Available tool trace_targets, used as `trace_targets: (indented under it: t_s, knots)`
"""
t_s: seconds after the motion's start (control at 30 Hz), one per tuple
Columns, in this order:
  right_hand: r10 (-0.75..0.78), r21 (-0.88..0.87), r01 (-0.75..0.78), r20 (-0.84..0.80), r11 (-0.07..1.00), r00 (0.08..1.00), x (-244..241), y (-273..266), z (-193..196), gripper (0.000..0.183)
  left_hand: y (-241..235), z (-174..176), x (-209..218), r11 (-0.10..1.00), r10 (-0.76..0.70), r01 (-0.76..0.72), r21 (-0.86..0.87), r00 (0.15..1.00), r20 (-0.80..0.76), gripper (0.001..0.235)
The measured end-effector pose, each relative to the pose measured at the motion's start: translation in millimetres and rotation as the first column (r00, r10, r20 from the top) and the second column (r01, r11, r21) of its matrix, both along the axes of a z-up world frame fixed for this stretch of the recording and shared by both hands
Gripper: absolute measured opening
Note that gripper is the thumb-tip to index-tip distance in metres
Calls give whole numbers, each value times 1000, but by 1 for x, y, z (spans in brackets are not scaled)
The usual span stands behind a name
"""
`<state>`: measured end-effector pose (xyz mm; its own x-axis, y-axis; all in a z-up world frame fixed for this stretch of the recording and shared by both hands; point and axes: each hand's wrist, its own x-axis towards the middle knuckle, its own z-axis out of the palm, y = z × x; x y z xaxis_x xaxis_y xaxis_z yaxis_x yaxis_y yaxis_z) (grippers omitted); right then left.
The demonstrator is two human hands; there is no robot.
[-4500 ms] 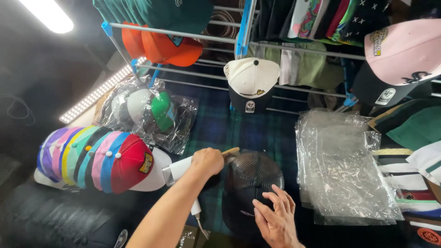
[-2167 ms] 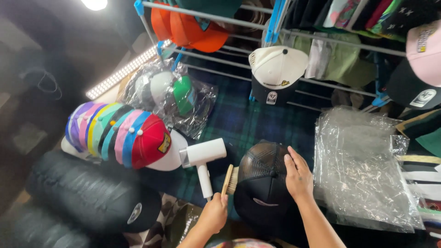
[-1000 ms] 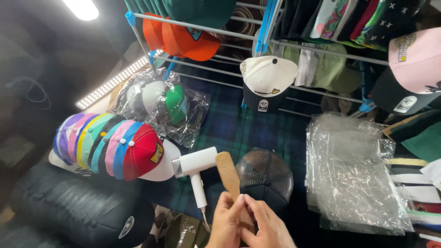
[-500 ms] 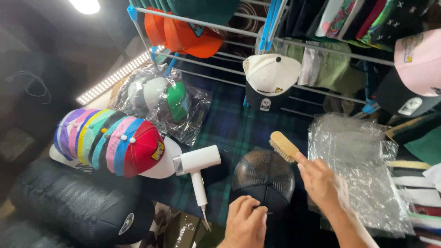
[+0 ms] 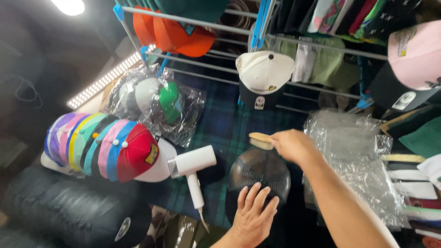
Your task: The person uses a brush to clean the exterior and interior of a black cap. They then pick up a plastic bag and place it on the table.
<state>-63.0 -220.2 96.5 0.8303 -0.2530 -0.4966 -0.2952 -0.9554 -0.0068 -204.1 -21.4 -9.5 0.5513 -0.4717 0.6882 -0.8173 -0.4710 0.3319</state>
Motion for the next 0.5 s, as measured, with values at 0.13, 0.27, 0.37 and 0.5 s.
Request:
trace_targets:
  t_s: [0.13,0.27,0.37,0.5]
  knots:
    - [-2,283,-29,109,959,994,-69,21,33,49,4,-24,-4,1000,18,-18,-9,1000,24,25]
    - [-90,285,45,146,958,985,-100,-30,-11,44,5,-39,1,999,12,-16,36,996,93,32]
    - [-317,300,253,186,920,930,-110,-27,-3,45,6,-42,2,997,40,-47,59,992,123,34]
    - [-32,225,-21,231,974,972,-149,10,4,43,3,-46,1,997,68,-74,28,984,164,27]
